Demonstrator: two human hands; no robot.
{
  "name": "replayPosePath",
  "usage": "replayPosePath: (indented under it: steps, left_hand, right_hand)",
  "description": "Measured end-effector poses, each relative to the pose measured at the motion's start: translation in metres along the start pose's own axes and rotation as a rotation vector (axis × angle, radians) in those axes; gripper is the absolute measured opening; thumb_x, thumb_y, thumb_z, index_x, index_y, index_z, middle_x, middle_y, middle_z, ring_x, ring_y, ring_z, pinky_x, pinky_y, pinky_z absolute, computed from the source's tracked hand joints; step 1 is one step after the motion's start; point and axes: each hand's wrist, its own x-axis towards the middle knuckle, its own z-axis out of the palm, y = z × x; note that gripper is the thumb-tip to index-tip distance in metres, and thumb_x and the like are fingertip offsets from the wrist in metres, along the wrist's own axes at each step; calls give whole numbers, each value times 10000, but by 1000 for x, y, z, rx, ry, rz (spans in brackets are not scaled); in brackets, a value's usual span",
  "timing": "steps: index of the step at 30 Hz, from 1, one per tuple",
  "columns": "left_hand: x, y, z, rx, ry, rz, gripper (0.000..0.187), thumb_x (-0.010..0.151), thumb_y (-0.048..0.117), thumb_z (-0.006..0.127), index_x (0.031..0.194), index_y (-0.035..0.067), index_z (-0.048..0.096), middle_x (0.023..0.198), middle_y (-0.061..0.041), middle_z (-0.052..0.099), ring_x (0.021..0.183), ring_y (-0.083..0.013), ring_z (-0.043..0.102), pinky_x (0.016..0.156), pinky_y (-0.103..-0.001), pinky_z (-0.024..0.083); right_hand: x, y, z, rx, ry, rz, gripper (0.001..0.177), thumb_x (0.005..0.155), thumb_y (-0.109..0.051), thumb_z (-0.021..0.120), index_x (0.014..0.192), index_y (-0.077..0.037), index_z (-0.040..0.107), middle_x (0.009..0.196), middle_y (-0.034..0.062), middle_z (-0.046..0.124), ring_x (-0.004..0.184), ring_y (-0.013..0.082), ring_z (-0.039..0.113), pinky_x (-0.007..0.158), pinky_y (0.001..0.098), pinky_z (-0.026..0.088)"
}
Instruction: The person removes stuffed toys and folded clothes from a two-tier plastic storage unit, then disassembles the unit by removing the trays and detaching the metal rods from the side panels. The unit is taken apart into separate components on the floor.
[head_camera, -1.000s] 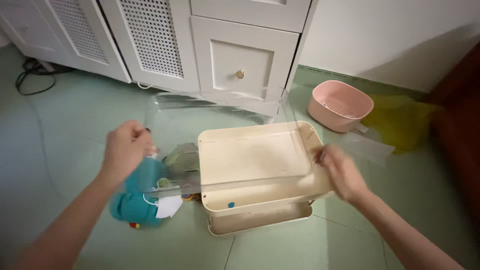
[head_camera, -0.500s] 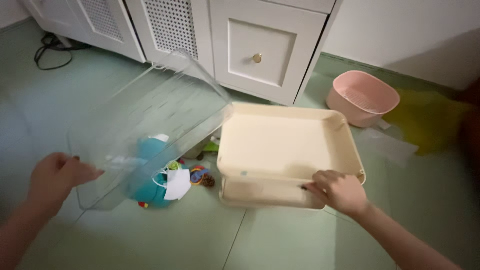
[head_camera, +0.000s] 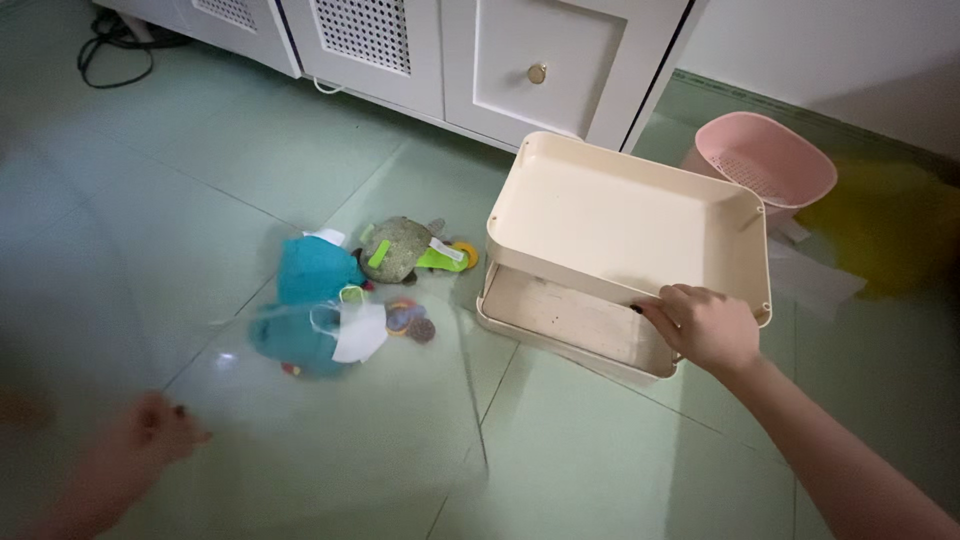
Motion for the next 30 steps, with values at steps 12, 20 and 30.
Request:
replayPosePath:
  steps: [12,20,30]
  left_hand:
    - [-8,62,124,150,-265,19,188,1029,194,558,900,58,542,821,-125,646,771,-199,747,692,-386,604]
    - [23,41,176,226,-199,82,160,961,114,611,893,12,508,800,-161,642,754,-294,702,709,-445,536]
    - [76,14,204,92,18,34,155,914,92,589,1034,1,625,959,-211,671,904,-392,656,776,-496,508]
  right_hand:
    - [0,-6,-10,79,3,4,358,939,-389,659,738,-96,699,676,46,706,578,248,685,507,404,543]
    - [-1,-8,-12,52,-184,115,399,984,-406,636,727,-104,678,668,33,697,542,206,699,523,377,566]
    - [-6,-4,-11,-1,-74,90,379,951,-415,651,743,-102,698,695,17,709,576,207,696,495,383,551]
